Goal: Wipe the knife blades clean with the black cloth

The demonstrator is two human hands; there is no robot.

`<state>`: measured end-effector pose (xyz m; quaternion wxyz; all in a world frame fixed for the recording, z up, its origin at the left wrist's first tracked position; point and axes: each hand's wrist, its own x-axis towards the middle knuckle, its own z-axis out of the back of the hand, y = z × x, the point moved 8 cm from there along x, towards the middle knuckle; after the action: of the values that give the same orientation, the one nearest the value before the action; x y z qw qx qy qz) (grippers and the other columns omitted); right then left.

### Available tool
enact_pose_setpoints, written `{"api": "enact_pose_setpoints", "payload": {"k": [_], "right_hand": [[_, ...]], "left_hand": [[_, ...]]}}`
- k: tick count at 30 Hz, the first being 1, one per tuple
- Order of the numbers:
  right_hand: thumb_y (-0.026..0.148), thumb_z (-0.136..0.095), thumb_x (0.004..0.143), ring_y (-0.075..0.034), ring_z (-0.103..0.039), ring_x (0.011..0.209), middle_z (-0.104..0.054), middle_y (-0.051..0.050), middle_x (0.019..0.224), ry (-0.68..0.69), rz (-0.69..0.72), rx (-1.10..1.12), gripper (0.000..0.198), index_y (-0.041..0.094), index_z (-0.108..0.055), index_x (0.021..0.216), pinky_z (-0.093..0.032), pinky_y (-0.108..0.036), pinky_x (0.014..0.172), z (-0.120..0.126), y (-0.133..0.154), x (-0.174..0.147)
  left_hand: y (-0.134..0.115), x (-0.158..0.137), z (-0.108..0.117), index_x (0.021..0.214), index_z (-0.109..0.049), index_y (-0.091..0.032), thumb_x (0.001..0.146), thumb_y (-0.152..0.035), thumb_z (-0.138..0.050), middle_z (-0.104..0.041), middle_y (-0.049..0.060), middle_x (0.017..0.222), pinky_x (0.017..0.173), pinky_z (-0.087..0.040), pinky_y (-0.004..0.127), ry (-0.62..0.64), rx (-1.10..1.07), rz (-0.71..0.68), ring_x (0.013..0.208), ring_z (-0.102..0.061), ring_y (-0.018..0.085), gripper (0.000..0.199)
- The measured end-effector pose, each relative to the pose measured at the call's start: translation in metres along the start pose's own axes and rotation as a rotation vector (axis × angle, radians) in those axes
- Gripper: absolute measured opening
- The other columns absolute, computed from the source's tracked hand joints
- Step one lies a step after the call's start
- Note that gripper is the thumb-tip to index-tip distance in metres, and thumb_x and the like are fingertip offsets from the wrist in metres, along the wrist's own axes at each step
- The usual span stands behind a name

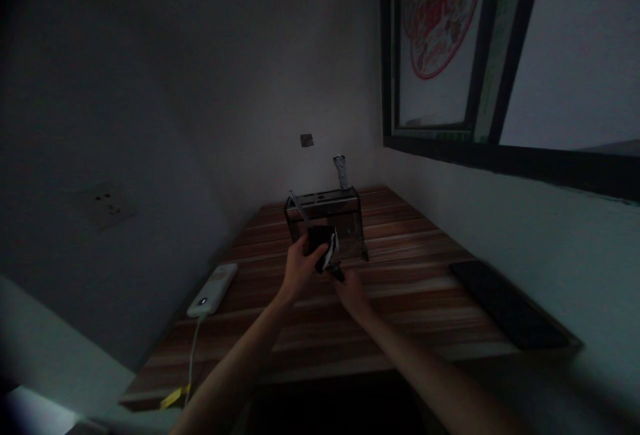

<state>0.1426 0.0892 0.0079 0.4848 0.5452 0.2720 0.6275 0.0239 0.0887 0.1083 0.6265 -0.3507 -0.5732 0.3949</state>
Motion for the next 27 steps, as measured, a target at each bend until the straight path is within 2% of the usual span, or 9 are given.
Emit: {"api": "enact_pose_setpoints", "payload": {"k": [7, 13, 22, 27], "right_hand": [[0.021, -0.048, 0.065, -0.023, -0.061, 0.074, -0.068, -0.007, 0.076, 0.019, -0.011, 0.071, 0.022, 0.013, -0.066, 0.077, -0.047, -0.033, 0.068, 0.001, 0.005, -0.002], [0.023, -0.049, 0.067, -0.024, -0.062, 0.076, -0.069, -0.007, 0.077, 0.033, 0.001, 0.065, 0.023, 0.014, -0.066, 0.079, -0.047, -0.034, 0.069, 0.0, 0.005, -0.002], [0.019, -0.049, 0.068, -0.023, -0.061, 0.07, -0.069, -0.008, 0.075, 0.063, -0.012, 0.024, 0.02, 0.013, -0.068, 0.074, -0.047, -0.031, 0.063, -0.004, 0.003, -0.001], [0.017, -0.048, 0.067, -0.022, -0.061, 0.07, -0.068, -0.007, 0.073, 0.052, -0.014, 0.038, 0.021, 0.013, -0.067, 0.076, -0.046, -0.03, 0.063, -0.004, 0.0, -0.001]], "left_hand": [[0.02, -0.018, -0.015, 0.1, -0.059, -0.012, 0.067, -0.024, -0.065, -0.066, 0.008, 0.094, 0.076, -0.047, 0.028, 0.053, 0.13, -0.018, 0.085, -0.061, 0.018, 0.035], [0.021, -0.017, -0.014, 0.099, -0.058, -0.013, 0.068, -0.024, -0.064, -0.066, 0.009, 0.093, 0.075, -0.046, 0.027, 0.064, 0.142, -0.019, 0.084, -0.06, 0.018, 0.034], [0.025, -0.021, -0.011, 0.101, -0.058, -0.012, 0.069, -0.027, -0.064, -0.065, 0.01, 0.096, 0.076, -0.046, 0.027, 0.005, 0.105, -0.002, 0.085, -0.06, 0.018, 0.036], [0.025, -0.02, -0.008, 0.094, -0.061, -0.012, 0.069, -0.031, -0.064, -0.067, 0.008, 0.086, 0.068, -0.047, 0.025, 0.006, 0.127, -0.002, 0.077, -0.061, 0.017, 0.032]]}}
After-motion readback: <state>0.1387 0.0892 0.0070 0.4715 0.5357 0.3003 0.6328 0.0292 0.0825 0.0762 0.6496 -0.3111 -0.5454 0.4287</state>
